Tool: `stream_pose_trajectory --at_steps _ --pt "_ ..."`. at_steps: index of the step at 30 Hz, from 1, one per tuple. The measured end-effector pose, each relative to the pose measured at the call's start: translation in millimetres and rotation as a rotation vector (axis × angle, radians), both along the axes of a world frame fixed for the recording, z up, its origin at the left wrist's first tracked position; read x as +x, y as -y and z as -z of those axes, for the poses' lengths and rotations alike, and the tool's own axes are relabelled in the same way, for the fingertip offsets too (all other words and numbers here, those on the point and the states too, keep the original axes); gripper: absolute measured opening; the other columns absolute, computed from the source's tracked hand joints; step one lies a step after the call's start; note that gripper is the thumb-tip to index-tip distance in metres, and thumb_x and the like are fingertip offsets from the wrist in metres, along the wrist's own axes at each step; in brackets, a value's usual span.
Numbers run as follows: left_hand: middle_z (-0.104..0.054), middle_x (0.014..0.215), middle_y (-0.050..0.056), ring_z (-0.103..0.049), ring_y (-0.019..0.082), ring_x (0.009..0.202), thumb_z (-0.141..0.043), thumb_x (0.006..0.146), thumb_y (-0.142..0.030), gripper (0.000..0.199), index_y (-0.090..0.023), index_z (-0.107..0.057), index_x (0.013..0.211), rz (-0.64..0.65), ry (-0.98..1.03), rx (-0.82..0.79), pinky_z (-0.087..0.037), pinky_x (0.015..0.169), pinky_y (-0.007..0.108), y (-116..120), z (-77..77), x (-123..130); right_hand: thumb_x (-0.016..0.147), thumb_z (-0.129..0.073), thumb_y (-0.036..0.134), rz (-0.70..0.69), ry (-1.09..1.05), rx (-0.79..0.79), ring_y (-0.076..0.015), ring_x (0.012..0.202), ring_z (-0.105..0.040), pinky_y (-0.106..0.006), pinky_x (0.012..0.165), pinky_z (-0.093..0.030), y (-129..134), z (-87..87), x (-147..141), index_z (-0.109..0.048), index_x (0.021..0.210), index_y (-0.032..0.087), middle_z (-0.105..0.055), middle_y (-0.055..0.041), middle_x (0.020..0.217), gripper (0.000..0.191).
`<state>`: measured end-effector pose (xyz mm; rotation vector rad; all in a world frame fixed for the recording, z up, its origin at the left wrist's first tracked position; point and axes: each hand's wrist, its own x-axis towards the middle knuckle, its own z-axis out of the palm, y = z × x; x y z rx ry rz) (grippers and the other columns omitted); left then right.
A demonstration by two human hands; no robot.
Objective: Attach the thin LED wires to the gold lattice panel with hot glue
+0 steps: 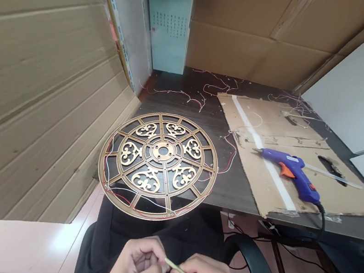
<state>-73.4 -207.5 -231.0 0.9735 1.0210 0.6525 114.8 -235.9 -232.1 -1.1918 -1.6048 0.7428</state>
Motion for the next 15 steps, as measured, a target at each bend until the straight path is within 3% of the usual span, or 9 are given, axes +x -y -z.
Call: stream_pose_trajectory --at_steps 8,15 --pt "-0.055 0.069 0.003 -0.048 0.013 0.066 -0.077 0.08 -0.047 0.038 -0.015 -0.061 0.069 0.001 -0.001 -0.001 -0.036 0.065 0.025 -3.1 -2.3 -0.6 0.088 -0.072 0.022 0.003 -0.027 -0.211 -0.008 0.041 -0.052 -0.019 0.04 -0.032 6.2 11.2 -0.5 -0.071 0.066 0.018 -0.06 0.0023 0.051 0.023" --pt "-0.051 0.06 -0.002 -0.034 0.007 0.053 -0.07 0.072 -0.035 0.023 -0.016 -0.058 0.065 -0.012 0.035 -0.152 -0.025 0.054 0.023 -1.6 0.5 -1.2 0.09 -0.07 0.025 0.085 -0.076 -0.119 -0.0095 0.047 -0.052 -0.022 0.047 -0.034 13.4 20.2 -10.4 -0.068 0.07 0.019 -0.06 0.0014 0.058 0.021"
